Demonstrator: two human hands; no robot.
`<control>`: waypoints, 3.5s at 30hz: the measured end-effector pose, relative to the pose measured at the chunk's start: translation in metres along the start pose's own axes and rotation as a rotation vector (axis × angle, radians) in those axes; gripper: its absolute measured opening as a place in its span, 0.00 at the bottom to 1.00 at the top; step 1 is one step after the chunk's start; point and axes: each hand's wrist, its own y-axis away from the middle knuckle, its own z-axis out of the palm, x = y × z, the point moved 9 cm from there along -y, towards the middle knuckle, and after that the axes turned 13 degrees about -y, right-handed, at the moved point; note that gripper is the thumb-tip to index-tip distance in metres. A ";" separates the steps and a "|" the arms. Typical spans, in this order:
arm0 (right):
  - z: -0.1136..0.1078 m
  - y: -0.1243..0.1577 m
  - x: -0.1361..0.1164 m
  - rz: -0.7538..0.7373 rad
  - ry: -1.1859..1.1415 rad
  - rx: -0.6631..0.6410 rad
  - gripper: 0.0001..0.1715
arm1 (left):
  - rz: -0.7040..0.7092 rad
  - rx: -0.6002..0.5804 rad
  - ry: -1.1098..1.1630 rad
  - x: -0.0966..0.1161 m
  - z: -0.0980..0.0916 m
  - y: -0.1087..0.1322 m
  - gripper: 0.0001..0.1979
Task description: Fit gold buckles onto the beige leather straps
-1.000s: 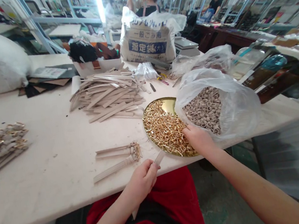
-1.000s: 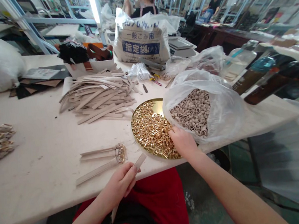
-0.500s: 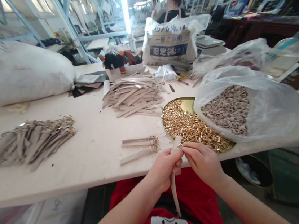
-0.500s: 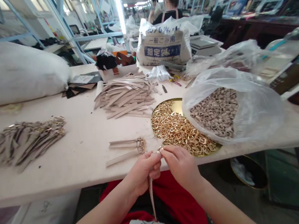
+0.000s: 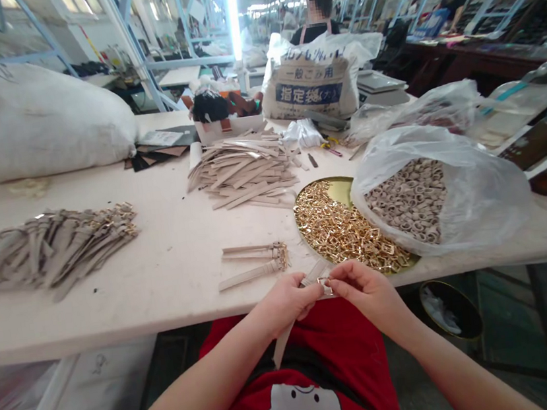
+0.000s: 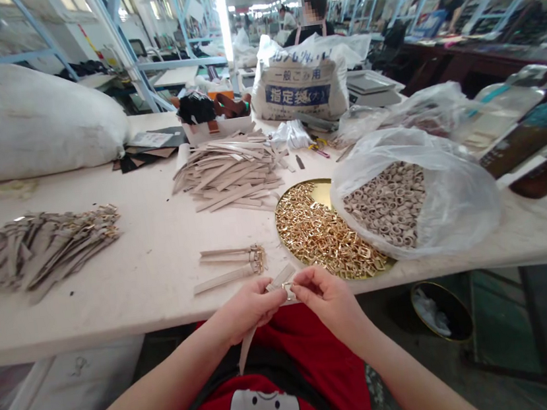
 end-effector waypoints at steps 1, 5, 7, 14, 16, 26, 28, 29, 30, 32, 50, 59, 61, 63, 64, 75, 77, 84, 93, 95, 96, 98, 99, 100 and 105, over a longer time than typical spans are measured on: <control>0.001 0.001 0.000 -0.007 0.037 -0.005 0.09 | -0.010 0.040 -0.081 -0.003 -0.004 -0.001 0.07; 0.009 0.006 0.003 -0.018 0.158 -0.083 0.11 | -0.008 0.160 -0.369 -0.007 -0.018 -0.006 0.07; 0.009 0.007 0.005 -0.018 0.157 -0.102 0.11 | 0.020 0.158 -0.440 -0.005 -0.019 -0.008 0.08; 0.000 0.001 0.016 -0.011 0.095 -0.081 0.10 | -0.094 0.033 -0.388 -0.013 -0.007 -0.011 0.13; 0.000 -0.001 0.024 0.053 0.071 -0.090 0.15 | -0.146 -0.020 -0.335 -0.017 -0.003 -0.011 0.12; 0.013 -0.003 0.049 0.298 -0.307 -0.127 0.17 | -0.075 -0.158 0.027 -0.016 0.005 -0.017 0.15; 0.011 -0.001 0.056 0.369 -0.412 -0.024 0.16 | -0.081 -0.117 0.085 -0.020 0.003 -0.019 0.16; 0.010 0.001 0.059 0.394 -0.467 0.021 0.17 | -0.081 -0.094 0.099 -0.022 0.003 -0.019 0.16; 0.011 0.003 0.062 0.412 -0.518 0.052 0.17 | -0.081 -0.070 0.103 -0.023 0.002 -0.019 0.15; 0.014 0.005 0.063 0.421 -0.565 0.074 0.18 | -0.077 -0.034 0.099 -0.024 0.001 -0.019 0.14; 0.027 0.017 0.068 0.493 -0.996 0.257 0.14 | 0.208 0.153 -0.712 0.002 -0.010 0.011 0.12; 0.023 0.015 0.052 0.316 -0.901 0.350 0.13 | 0.108 0.180 -0.597 -0.005 -0.007 0.011 0.10; 0.019 0.013 0.054 0.325 -0.896 0.380 0.14 | 0.119 0.164 -0.527 -0.006 -0.006 0.011 0.11; 0.023 0.012 0.054 0.336 -0.876 0.338 0.15 | 0.138 0.158 -0.439 -0.004 -0.006 0.010 0.13; 0.027 0.012 0.054 0.334 -0.858 0.307 0.14 | 0.142 0.156 -0.396 -0.004 -0.006 0.009 0.14; 0.027 0.015 0.058 0.246 -0.645 0.266 0.13 | 0.011 0.066 -0.198 -0.026 -0.005 -0.004 0.15; 0.026 0.014 0.060 0.261 -0.679 0.260 0.13 | 0.015 0.054 -0.193 -0.028 -0.004 -0.004 0.15; 0.028 0.015 0.053 0.249 -0.601 0.179 0.14 | 0.020 0.007 -0.106 -0.032 0.001 -0.004 0.13; 0.043 0.022 0.065 0.387 -0.779 0.107 0.11 | -0.001 0.047 -0.143 -0.026 0.000 0.005 0.12; 0.042 0.023 0.060 0.370 -0.709 0.112 0.12 | -0.017 0.058 -0.161 -0.028 0.000 0.006 0.12; 0.040 0.023 0.056 0.340 -0.634 0.124 0.13 | -0.022 0.067 -0.172 -0.029 0.000 0.005 0.12; 0.034 0.023 0.046 0.267 -0.460 0.154 0.14 | -0.027 0.096 -0.214 -0.033 -0.001 0.005 0.11; 0.031 0.023 0.042 0.246 -0.389 0.164 0.15 | -0.027 0.116 -0.248 -0.035 -0.003 0.005 0.11; 0.031 0.023 0.041 0.245 -0.343 0.165 0.15 | -0.023 0.136 -0.285 -0.036 -0.004 0.005 0.11; 0.039 0.027 0.056 0.386 -0.437 0.096 0.17 | 0.017 0.191 -0.292 -0.033 -0.005 0.009 0.11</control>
